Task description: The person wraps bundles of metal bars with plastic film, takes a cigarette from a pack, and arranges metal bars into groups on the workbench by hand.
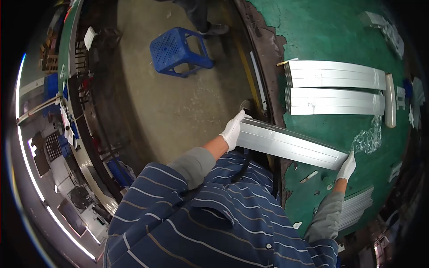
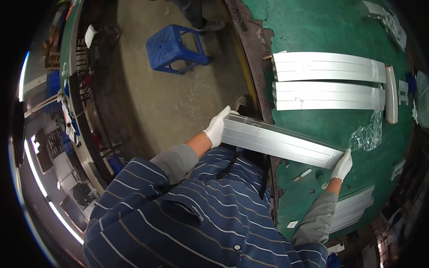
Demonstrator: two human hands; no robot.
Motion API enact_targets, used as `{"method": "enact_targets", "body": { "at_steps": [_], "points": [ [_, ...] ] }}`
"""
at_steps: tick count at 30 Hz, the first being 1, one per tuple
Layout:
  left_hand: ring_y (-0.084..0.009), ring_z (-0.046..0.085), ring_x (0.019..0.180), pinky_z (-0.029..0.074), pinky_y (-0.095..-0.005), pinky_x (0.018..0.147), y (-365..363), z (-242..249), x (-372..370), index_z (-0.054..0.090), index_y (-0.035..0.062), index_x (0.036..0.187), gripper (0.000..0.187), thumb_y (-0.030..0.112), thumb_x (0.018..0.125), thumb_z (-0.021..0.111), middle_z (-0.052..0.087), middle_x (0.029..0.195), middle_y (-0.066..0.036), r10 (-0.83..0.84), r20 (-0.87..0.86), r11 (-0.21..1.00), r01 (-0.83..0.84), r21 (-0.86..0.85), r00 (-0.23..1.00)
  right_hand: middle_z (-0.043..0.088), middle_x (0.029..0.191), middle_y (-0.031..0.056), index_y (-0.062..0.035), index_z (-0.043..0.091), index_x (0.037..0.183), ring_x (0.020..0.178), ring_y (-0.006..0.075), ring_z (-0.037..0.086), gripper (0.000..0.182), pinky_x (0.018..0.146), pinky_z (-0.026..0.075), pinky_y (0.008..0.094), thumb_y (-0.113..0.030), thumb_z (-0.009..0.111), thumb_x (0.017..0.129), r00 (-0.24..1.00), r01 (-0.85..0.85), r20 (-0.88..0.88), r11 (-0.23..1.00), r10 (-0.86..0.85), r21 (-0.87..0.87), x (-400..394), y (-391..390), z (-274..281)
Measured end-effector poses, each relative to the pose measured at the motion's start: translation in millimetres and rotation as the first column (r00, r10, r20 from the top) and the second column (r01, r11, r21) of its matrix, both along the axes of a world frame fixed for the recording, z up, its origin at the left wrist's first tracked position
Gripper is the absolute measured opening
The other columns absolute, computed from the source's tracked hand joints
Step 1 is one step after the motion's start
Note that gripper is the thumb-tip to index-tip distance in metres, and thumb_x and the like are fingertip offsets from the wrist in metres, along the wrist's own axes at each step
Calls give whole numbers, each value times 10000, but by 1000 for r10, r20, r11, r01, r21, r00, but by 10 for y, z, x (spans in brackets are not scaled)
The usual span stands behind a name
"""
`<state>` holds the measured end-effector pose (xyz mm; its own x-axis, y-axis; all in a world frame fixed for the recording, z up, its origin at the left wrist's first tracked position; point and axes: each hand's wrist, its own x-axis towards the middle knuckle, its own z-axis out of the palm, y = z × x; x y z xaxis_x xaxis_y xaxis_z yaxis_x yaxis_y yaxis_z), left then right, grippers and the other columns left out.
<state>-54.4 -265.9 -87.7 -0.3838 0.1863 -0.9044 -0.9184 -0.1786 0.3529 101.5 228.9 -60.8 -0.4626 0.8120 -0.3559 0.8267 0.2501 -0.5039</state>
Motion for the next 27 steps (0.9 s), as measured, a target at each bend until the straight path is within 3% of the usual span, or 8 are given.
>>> {"method": "enact_targets", "body": {
  "at_steps": [4, 9, 15, 16, 18, 21, 23, 27],
  "points": [
    [-261, 631, 994, 486, -351, 864, 128, 258, -141, 662, 13, 1201, 590, 530, 1015, 446, 679, 1160, -160, 95, -10, 995, -95, -9, 995, 711, 1033, 221, 125, 663, 1123, 899, 266, 646, 672, 858, 496, 337, -498, 422, 1046, 995, 90, 51, 996, -90, 9, -111, -80, 46],
    [-279, 606, 1060, 467, -367, 938, 119, 147, -289, 653, 1, 1223, 636, 554, 1017, 417, 658, 1203, -173, 52, 218, 999, -53, -2, 974, 709, 1050, 203, 118, 666, 1141, 885, 254, 634, 678, 842, 498, 342, -508, 426, 1039, 994, 73, 76, 993, -80, 88, -94, -25, -4],
    [-274, 597, 1106, 426, -379, 1034, 34, -447, -29, 610, -4, 1281, 643, 556, 1011, 445, 637, 1257, -151, -63, 133, 982, 38, 183, 989, 706, 1086, 223, 112, 661, 1150, 924, 268, 651, 664, 865, 504, 334, -498, 423, 1042, 994, 105, 31, 994, -106, 41, -34, 82, -93],
    [-274, 597, 1106, 426, -379, 1034, 95, -257, -117, 610, -4, 1281, 643, 556, 1011, 445, 637, 1257, -151, -66, 120, 979, 41, 199, 991, 706, 1086, 223, 112, 661, 1150, 924, 268, 651, 664, 865, 504, 334, -498, 423, 1042, 994, 106, 18, 993, -107, 57, -30, 85, -89],
    [-269, 590, 1087, 441, -382, 1005, 173, 293, -367, 616, 25, 1269, 582, 521, 978, 529, 625, 1271, -137, 33, 229, 999, -27, -30, 973, 705, 1069, 197, 105, 659, 1149, 909, 250, 647, 656, 867, 507, 321, -508, 465, 1022, 996, 86, 26, 994, -88, 68, -28, 72, -86],
    [-297, 578, 1077, 459, -446, 980, -3, 173, -295, 619, 65, 1256, 547, 510, 938, 597, 617, 1264, -140, -104, 58, 993, 101, 60, 993, 702, 1067, 187, 97, 662, 1153, 908, 245, 645, 643, 862, 509, 322, -505, 491, 1006, 978, 205, 35, 977, -203, -61, 6, 109, -54],
    [-329, 569, 1063, 472, -493, 917, -24, 333, -433, 630, 100, 1218, 513, 498, 894, 650, 622, 1231, -153, -117, 527, 972, -10, 233, 842, 700, 1066, 176, 89, 665, 1157, 907, 239, 643, 631, 857, 511, 322, -502, 517, 990, 957, 291, 64, 934, -283, -207, -49, 160, -43],
    [-340, 571, 1042, 470, -493, 878, -26, -112, -183, 635, 96, 1196, 508, 499, 887, 650, 630, 1204, -161, -50, 383, 992, 3, 123, 922, 699, 1074, 174, 77, 665, 1173, 910, 237, 641, 603, 853, 513, 326, -477, 535, 970, 957, 288, 62, 930, -282, -230, -97, 156, -57]
  ]
}}
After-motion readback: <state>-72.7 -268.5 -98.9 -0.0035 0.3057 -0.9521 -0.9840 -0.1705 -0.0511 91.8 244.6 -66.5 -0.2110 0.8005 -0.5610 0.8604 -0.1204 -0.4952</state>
